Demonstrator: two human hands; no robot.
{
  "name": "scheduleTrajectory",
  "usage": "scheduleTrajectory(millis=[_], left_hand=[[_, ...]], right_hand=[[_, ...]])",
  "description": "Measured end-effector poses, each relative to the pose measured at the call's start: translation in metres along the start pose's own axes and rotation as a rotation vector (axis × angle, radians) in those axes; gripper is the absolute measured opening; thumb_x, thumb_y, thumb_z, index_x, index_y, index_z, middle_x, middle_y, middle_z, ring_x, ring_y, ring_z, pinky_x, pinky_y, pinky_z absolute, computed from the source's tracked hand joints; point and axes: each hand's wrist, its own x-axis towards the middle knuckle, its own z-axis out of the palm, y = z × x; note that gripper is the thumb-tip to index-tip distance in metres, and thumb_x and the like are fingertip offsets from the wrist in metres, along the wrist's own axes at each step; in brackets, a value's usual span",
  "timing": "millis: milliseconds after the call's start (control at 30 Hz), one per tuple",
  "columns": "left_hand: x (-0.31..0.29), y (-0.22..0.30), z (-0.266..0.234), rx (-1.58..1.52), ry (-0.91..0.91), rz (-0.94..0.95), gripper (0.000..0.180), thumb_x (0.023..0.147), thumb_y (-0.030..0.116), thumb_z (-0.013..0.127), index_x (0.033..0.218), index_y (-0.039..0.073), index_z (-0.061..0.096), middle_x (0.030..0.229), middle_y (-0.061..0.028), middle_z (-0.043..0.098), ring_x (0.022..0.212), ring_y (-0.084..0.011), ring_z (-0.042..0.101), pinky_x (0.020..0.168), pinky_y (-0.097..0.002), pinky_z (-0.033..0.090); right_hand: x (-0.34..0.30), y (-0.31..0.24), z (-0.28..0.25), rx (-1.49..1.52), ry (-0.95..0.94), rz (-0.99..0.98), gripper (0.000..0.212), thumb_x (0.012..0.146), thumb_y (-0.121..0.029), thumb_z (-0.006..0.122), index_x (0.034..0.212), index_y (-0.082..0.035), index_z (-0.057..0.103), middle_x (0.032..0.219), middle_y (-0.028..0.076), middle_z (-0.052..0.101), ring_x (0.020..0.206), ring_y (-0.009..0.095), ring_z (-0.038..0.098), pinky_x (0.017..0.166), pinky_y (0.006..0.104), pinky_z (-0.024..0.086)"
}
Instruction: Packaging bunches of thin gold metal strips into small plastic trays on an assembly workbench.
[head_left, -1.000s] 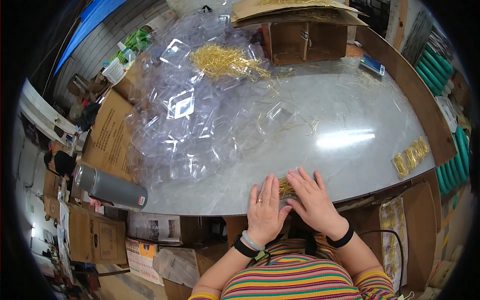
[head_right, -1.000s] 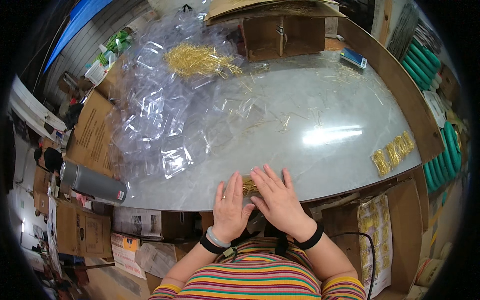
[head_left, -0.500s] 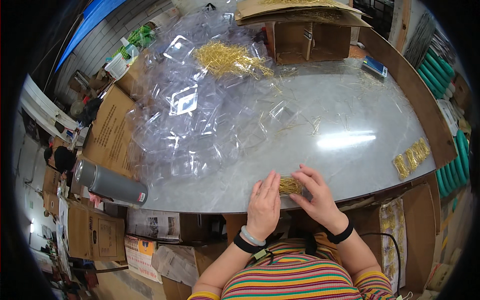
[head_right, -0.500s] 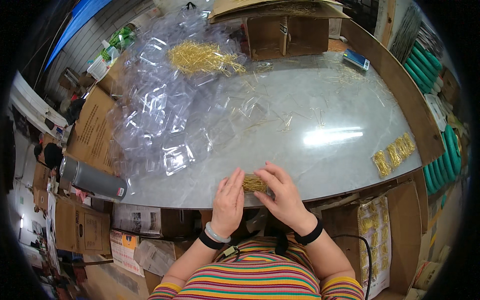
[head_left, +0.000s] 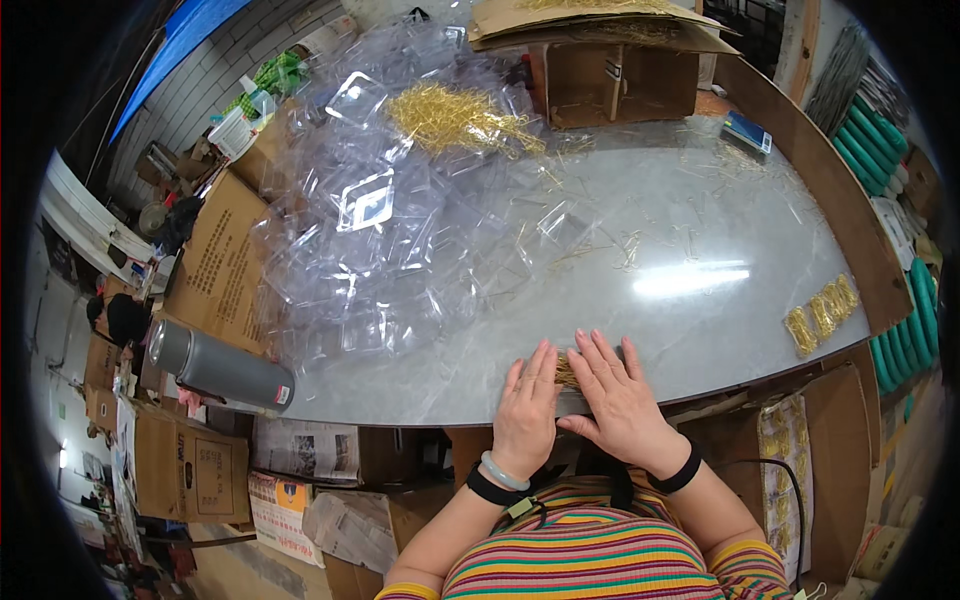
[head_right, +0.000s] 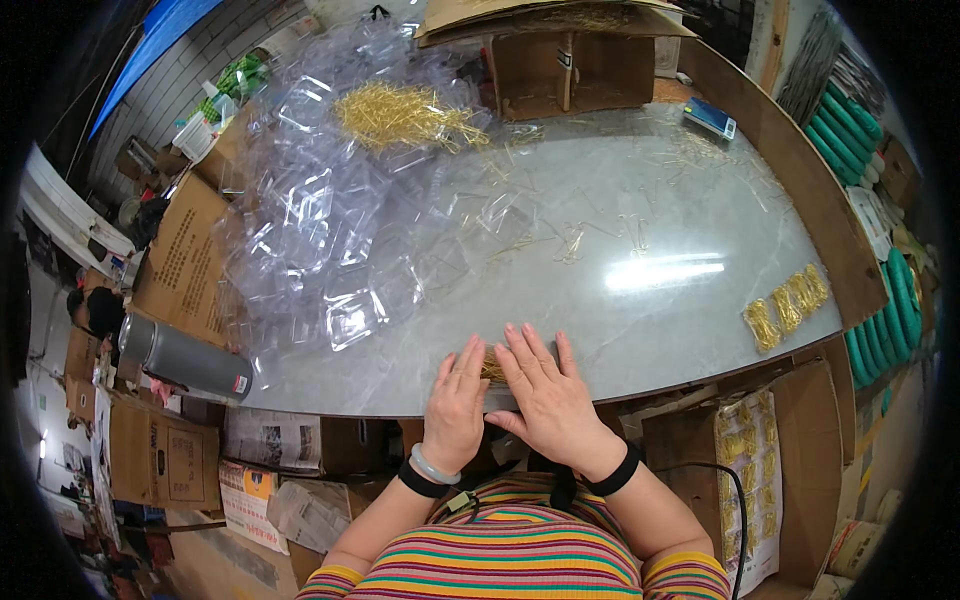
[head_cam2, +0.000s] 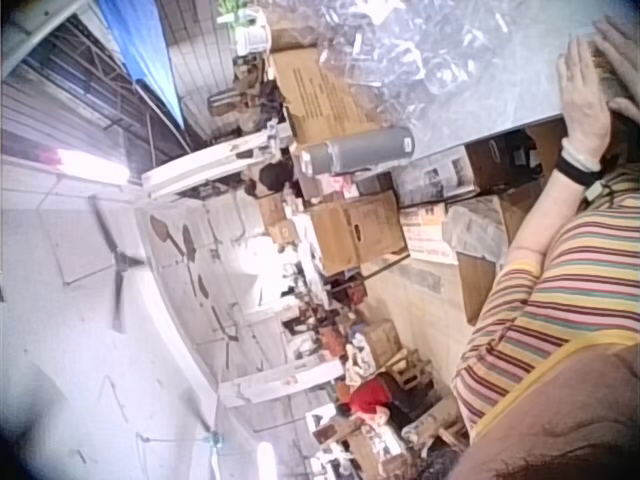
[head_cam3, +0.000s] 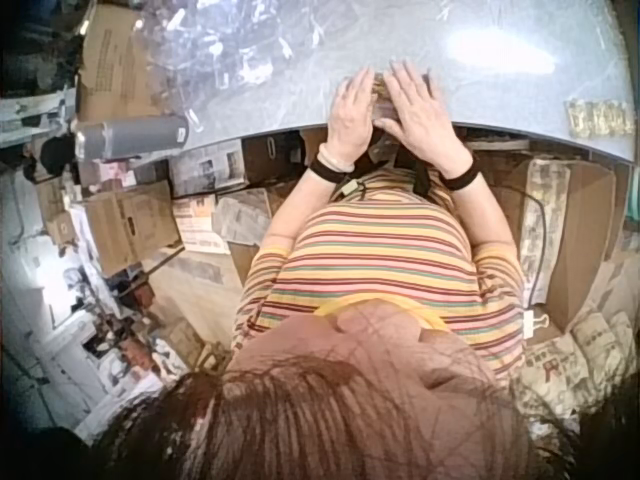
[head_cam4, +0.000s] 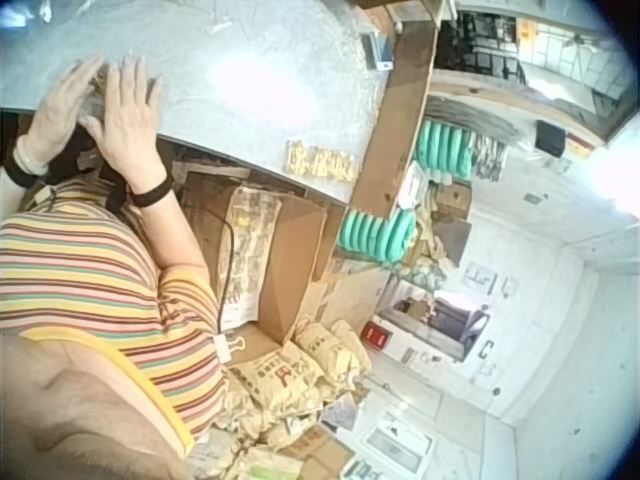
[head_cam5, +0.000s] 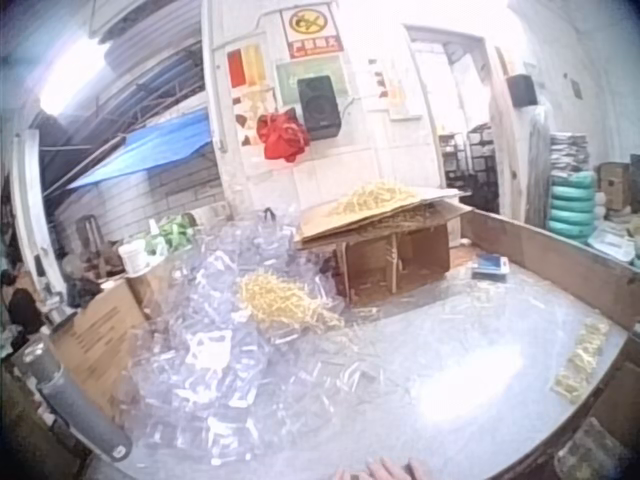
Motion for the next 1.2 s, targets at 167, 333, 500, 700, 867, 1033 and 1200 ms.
scheduleTrajectory(millis=[167,333,500,700,867,1033,1200], left_hand=[[0.0,0.004,0.0,0.051,-0.021,0.024,0.058,0.094,0.011,0.063,0.146,-0.006,0.043,0.148,-0.0256,0.047,0.133,-0.0375,0.05,0.112,-0.0514,0.037],[-0.002,0.002,-0.002,-0.021,-0.037,0.011,0.071,0.093,0.013,0.063,0.151,-0.009,0.029,0.15,-0.028,0.043,0.135,-0.0395,0.049,0.114,-0.052,0.035],[-0.008,0.0,-0.002,-0.182,-0.024,-0.053,0.083,0.09,0.012,0.063,0.154,-0.012,0.016,0.152,-0.0313,0.039,0.134,-0.042,0.048,0.116,-0.0516,0.033],[-0.009,-0.003,-0.008,-0.046,-0.066,0.044,0.086,0.086,0.011,0.064,0.154,-0.012,0.015,0.151,-0.0325,0.039,0.133,-0.0424,0.049,0.117,-0.0523,0.032],[-0.009,-0.005,-0.016,-0.051,-0.063,0.089,0.088,0.083,0.012,0.065,0.153,-0.013,0.017,0.147,-0.0319,0.043,0.131,-0.0426,0.05,0.117,-0.0535,0.032],[-0.008,-0.001,-0.008,-0.059,-0.098,0.028,0.086,0.078,0.012,0.067,0.15,-0.013,0.025,0.145,-0.0314,0.045,0.13,-0.048,0.047,0.114,-0.0517,0.036],[-0.015,-0.007,-0.008,-0.11,-0.073,-0.02,0.083,0.08,0.005,0.063,0.151,-0.013,0.023,0.147,-0.0298,0.046,0.134,-0.0442,0.047,0.117,-0.0504,0.032]], right_hand=[[-0.002,0.0,0.0,-0.142,-0.052,-0.045,0.074,0.093,-0.041,0.065,0.15,-0.001,0.04,0.159,0.018,0.035,0.148,0.036,0.032,0.118,0.0628,0.019],[-0.002,0.003,0.0,0.001,0.011,-0.021,0.07,0.092,-0.041,0.066,0.146,-0.001,0.044,0.155,0.018,0.04,0.145,0.036,0.036,0.118,0.0622,0.02],[-0.002,-0.001,0.006,0.021,0.193,0.059,0.061,0.09,-0.037,0.07,0.137,-0.001,0.053,0.151,0.02,0.045,0.141,0.037,0.041,0.118,0.0599,0.022],[0.009,-0.011,0.011,-0.047,0.192,0.07,0.053,0.089,-0.031,0.07,0.132,-0.002,0.059,0.148,0.019,0.049,0.14,0.037,0.043,0.118,0.0573,0.025],[0.008,-0.007,0.018,-0.154,0.077,-0.027,0.056,0.089,-0.036,0.069,0.134,-0.004,0.059,0.147,0.014,0.051,0.14,0.034,0.044,0.119,0.0566,0.024],[-0.008,0.002,0.003,-0.312,0.064,0.031,0.059,0.089,-0.038,0.068,0.137,-0.005,0.056,0.147,0.013,0.052,0.14,0.032,0.043,0.119,0.0617,0.02],[-0.046,0.036,-0.021,-0.578,0.17,0.429,0.057,0.089,-0.033,0.067,0.138,-0.004,0.055,0.148,0.016,0.051,0.139,0.034,0.044,0.118,0.0678,0.013]])
